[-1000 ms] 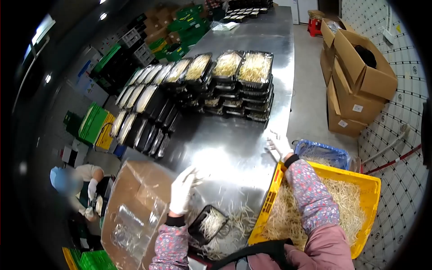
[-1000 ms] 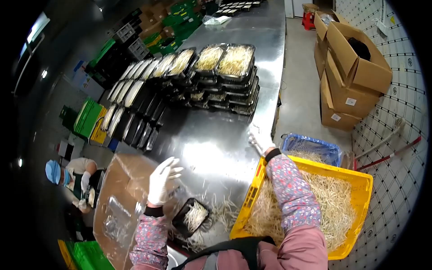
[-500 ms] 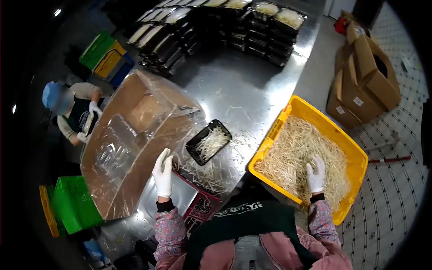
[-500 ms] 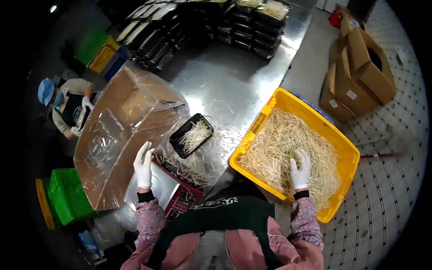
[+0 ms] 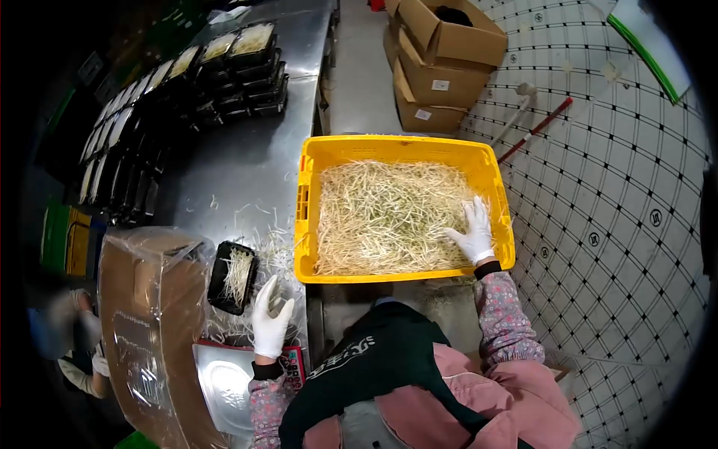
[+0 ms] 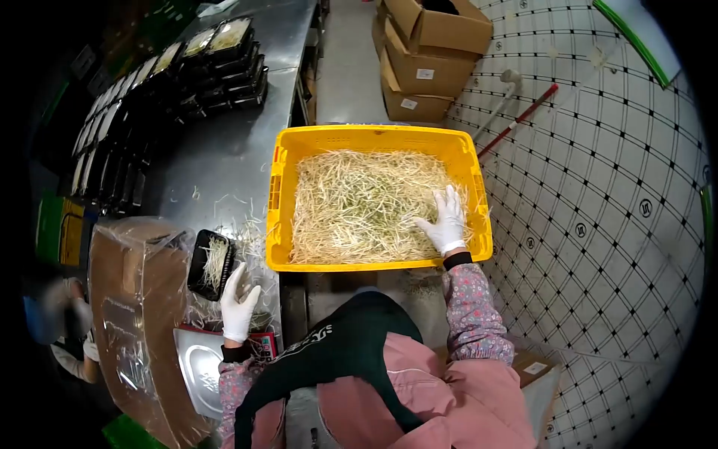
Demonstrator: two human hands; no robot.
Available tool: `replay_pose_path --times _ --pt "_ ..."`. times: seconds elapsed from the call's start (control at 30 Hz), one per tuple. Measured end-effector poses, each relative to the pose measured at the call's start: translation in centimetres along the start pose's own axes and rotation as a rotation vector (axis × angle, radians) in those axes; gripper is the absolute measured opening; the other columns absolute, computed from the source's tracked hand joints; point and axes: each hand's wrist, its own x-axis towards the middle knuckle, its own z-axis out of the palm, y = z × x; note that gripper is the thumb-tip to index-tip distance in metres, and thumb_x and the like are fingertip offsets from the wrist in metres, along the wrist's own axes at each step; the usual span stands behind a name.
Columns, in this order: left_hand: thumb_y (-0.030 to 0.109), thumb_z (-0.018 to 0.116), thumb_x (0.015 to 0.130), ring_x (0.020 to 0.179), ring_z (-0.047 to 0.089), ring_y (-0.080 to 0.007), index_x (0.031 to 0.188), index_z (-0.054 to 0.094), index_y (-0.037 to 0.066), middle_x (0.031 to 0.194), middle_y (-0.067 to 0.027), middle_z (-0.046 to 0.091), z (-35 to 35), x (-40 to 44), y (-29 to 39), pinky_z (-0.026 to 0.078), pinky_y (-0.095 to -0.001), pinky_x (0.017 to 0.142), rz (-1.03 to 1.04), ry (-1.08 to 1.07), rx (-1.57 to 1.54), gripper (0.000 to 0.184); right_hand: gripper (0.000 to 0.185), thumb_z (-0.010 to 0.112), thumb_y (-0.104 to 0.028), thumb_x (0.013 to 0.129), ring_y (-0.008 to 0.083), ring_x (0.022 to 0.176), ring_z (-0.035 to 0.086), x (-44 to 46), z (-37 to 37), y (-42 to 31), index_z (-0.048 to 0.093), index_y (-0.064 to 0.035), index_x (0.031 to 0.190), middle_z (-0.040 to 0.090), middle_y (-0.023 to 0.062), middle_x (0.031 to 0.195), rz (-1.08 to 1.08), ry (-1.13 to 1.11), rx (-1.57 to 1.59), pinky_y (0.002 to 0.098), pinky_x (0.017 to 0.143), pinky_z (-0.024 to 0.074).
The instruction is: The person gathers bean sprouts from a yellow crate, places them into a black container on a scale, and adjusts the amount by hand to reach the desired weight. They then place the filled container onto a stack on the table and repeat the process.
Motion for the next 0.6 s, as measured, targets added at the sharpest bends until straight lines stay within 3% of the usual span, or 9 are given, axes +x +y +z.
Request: replay_pose_path --times 0.13,0.23,0.27,0.3,0.37,0.47,0.53,0.57,0.6 --pt "0.001 0.067 0.087 0.124 0.054 -0.0213 0.141 0.046 0.001 0.141 -0.0116 0.05 2.6 1.9 -0.3 0.047 -0.0313 0.099 0.019 -0.106 -0.086 0.058 0.098 0.077 -0.051 0.073 0.039 0.146 0.019 2.2 -1.8 4.8 0.034 -0.0029 0.147 0.023 0.0229 0.157 0.118 -0.058 -0.048 0.0437 0.118 0.0179" --pt "0.0 0.065 0.089 0.123 0.055 -0.0243 0.142 0.044 0.0 0.14 -0.013 0.051 7.2 3.7 0.3 0.047 -0.0319 0.099 -0.042 -0.277 -0.216 0.057 0.107 0.071 -0.062 0.075 0.0394 0.146 0.02 5.4 -2.8 6.1 0.027 0.0 0.15 0.024 0.0235 0.157 0.089 -0.239 -0.119 0.0443 0.119 0.0187" --pt "0.006 0.067 0.09 0.123 0.055 -0.0234 0.14 0.047 0.0 0.137 -0.0144 0.055 8.5 3.9 1.1 0.047 -0.0323 0.099 -0.042 -0.235 -0.201 0.055 0.107 0.069 -0.065 0.076 0.0395 0.146 0.02 6.7 -2.8 6.2 0.026 0.0003 0.15 0.024 0.0237 0.156 0.063 -0.293 -0.129 0.0445 0.119 0.0191" --pt "0.014 0.067 0.091 0.123 0.056 -0.0238 0.137 0.05 0.0 0.134 -0.017 0.057 12.0 4.5 2.1 0.045 -0.0323 0.1 0.125 -0.406 0.172 0.051 0.11 0.063 -0.072 0.076 0.0389 0.145 0.022 8.8 -1.4 5.4 0.026 0.0004 0.15 0.025 0.0243 0.156 0.003 -0.443 -0.143 0.045 0.118 0.0207" --pt "0.032 0.061 0.094 0.125 0.054 -0.0307 0.133 0.054 0.002 0.132 -0.0209 0.057 17.0 5.5 2.6 0.041 -0.0362 0.106 0.21 -0.559 0.298 0.05 0.111 0.058 -0.077 0.075 0.0378 0.144 0.026 11.7 0.6 5.7 0.029 0.0014 0.148 0.028 0.0258 0.154 -0.046 -0.573 -0.149 0.0456 0.117 0.023" --pt "0.043 0.046 0.1 0.106 0.061 -0.0376 0.119 0.064 0.005 0.108 -0.0234 0.066 22.4 6.8 3.7 0.047 -0.0414 0.092 0.325 -0.739 0.642 0.046 0.11 0.056 -0.078 0.075 0.0381 0.141 0.032 15.7 3.4 6.5 0.032 0.0022 0.147 0.032 0.0272 0.151 -0.083 -0.695 -0.132 0.0448 0.116 0.0257" --pt "0.053 0.033 0.1 0.092 0.062 -0.0424 0.112 0.067 0.008 0.091 -0.0256 0.067 24.6 7.9 3.0 0.048 -0.0455 0.083 0.279 -0.918 0.752 0.058 0.114 0.053 -0.08 0.076 0.0373 0.142 0.031 17.4 4.8 7.0 0.026 0.0015 0.15 0.028 0.0271 0.153 -0.051 -0.731 -0.089 0.0435 0.116 0.0269" --pt "0.059 0.024 0.099 0.088 0.063 -0.044 0.114 0.066 0.011 0.086 -0.0277 0.066 25.7 8.6 2.7 0.047 -0.0477 0.082 0.069 -1.06 0.885 0.066 0.115 0.052 -0.081 0.075 0.0368 0.143 0.03 17.8 5.5 7.2 0.025 0.0013 0.151 0.026 0.0267 0.154 -0.027 -0.76 -0.048 0.0432 0.116 0.0269" --pt "0.063 0.02 0.098 0.088 0.063 -0.0448 0.114 0.068 0.013 0.086 -0.0278 0.066 26.3 8.1 2.4 0.047 -0.0486 0.084 0.068 -1.018 0.836 0.072 0.116 0.052 -0.081 0.075 0.0364 0.144 0.029 18.1 6.2 7.3 0.023 0.0011 0.151 0.025 0.0263 0.155 -0.003 -0.791 -0.007 0.0428 0.117 0.0269"
